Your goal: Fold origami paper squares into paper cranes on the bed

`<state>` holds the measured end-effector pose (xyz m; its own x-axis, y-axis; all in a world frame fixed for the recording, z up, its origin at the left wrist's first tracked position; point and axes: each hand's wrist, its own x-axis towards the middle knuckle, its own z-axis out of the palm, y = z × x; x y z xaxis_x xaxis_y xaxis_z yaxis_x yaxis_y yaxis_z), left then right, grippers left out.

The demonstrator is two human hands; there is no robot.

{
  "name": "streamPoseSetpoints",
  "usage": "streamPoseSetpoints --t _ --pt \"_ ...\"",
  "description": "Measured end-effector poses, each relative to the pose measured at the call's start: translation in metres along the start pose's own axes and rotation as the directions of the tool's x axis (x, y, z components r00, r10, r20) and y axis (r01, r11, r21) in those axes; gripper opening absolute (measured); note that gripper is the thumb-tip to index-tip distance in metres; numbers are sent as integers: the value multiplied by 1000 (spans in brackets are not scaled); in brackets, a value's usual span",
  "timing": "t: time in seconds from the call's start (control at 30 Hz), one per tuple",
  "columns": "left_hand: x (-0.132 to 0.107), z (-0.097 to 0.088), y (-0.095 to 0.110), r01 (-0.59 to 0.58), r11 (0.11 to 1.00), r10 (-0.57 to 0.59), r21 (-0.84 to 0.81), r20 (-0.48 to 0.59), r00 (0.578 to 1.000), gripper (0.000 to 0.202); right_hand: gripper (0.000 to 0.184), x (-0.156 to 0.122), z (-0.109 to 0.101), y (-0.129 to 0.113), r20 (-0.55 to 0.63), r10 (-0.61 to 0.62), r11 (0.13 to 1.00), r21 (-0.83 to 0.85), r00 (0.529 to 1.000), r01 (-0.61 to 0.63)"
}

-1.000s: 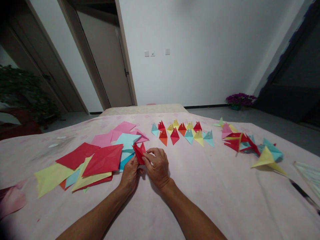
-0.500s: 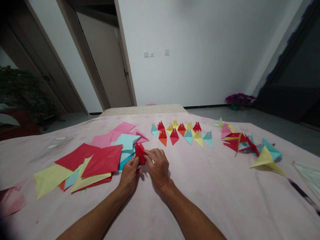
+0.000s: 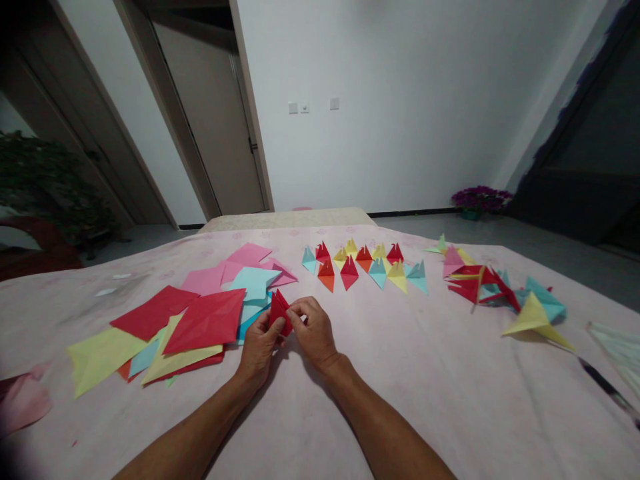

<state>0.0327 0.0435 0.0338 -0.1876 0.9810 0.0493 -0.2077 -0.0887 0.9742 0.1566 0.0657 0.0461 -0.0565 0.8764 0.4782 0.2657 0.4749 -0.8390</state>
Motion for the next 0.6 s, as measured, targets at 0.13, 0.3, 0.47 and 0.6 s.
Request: streamPoseSetpoints --t 0.13,0.3,0.47,0.6 --pt "1 0 -1 -11 1000 11 6 -9 1000 41 10 -1 3 2 -8 89 989 118 996 -87" --pt "0 -1 0 10 999 -10 46 -18 1000 42 24 -1 2 -1 -28 140 968 213 990 -131" --pt "1 -2 -3 -5 997 7 74 -34 999 40 29 -2 -1 -7 15 79 991 105 997 -81" --pt "4 -4 -7 -46 996 47 77 -11 999 34 13 -1 1 -8 -2 84 993 86 996 -84"
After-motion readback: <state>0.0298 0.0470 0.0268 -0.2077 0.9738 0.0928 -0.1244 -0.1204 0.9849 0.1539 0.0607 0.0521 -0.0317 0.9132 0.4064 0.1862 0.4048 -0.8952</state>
